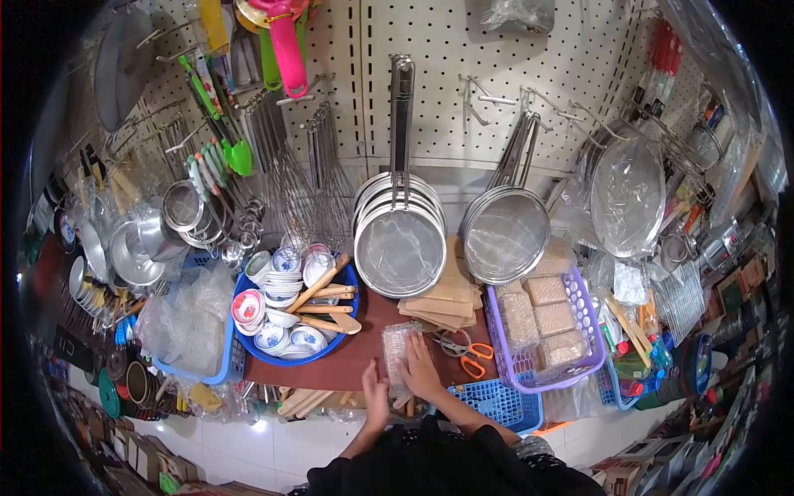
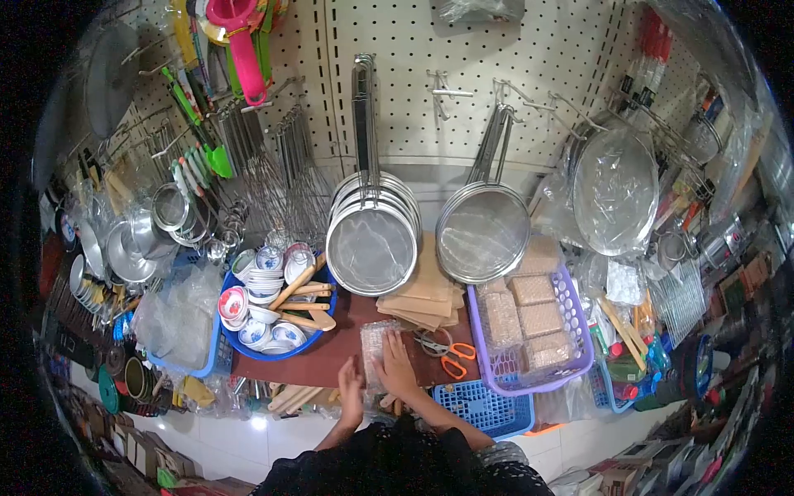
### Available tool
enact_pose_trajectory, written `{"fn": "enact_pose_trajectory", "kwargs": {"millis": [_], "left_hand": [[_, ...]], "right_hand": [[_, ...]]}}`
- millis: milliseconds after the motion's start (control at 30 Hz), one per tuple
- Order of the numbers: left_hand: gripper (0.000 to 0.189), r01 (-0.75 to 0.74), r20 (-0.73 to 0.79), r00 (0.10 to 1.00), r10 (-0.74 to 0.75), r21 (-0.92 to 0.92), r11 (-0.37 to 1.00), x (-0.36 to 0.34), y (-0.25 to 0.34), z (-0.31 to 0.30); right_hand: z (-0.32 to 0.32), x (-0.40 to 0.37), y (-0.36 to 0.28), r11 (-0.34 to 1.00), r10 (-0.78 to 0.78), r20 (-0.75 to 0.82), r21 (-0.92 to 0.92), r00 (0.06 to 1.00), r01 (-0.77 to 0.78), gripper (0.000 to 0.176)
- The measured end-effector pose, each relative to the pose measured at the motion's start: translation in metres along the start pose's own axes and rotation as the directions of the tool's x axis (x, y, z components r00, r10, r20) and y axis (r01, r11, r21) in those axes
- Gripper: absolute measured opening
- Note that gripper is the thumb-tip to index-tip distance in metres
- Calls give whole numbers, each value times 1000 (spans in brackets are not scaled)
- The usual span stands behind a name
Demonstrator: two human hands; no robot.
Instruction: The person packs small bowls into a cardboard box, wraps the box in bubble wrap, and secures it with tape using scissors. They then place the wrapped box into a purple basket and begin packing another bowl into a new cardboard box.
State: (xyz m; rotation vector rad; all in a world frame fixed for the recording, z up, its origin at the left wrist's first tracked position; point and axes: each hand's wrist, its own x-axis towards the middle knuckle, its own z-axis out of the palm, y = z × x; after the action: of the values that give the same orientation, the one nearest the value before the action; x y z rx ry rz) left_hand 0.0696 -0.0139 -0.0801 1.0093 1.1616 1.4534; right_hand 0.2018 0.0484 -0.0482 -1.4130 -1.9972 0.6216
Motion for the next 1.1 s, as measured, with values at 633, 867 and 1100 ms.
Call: {"fn": "enact_pose_trajectory", "kwargs": {"millis": [633,867,1100], "left_hand": [[34,758,175,653,-737,-138,638,68,-6,-17],[38,633,272,773,-574,-397,665,50,28,-20],[52,538,460,815,-353,-373,756,40,81,-16]], "right_hand": [[-16,-13,10,960,146,-145,261,979,-104,64],[-29,-29,-21,867,200,-194,491,960,-82,61],[-74,-33,-58,755,129,-211,654,969,42,63]]}}
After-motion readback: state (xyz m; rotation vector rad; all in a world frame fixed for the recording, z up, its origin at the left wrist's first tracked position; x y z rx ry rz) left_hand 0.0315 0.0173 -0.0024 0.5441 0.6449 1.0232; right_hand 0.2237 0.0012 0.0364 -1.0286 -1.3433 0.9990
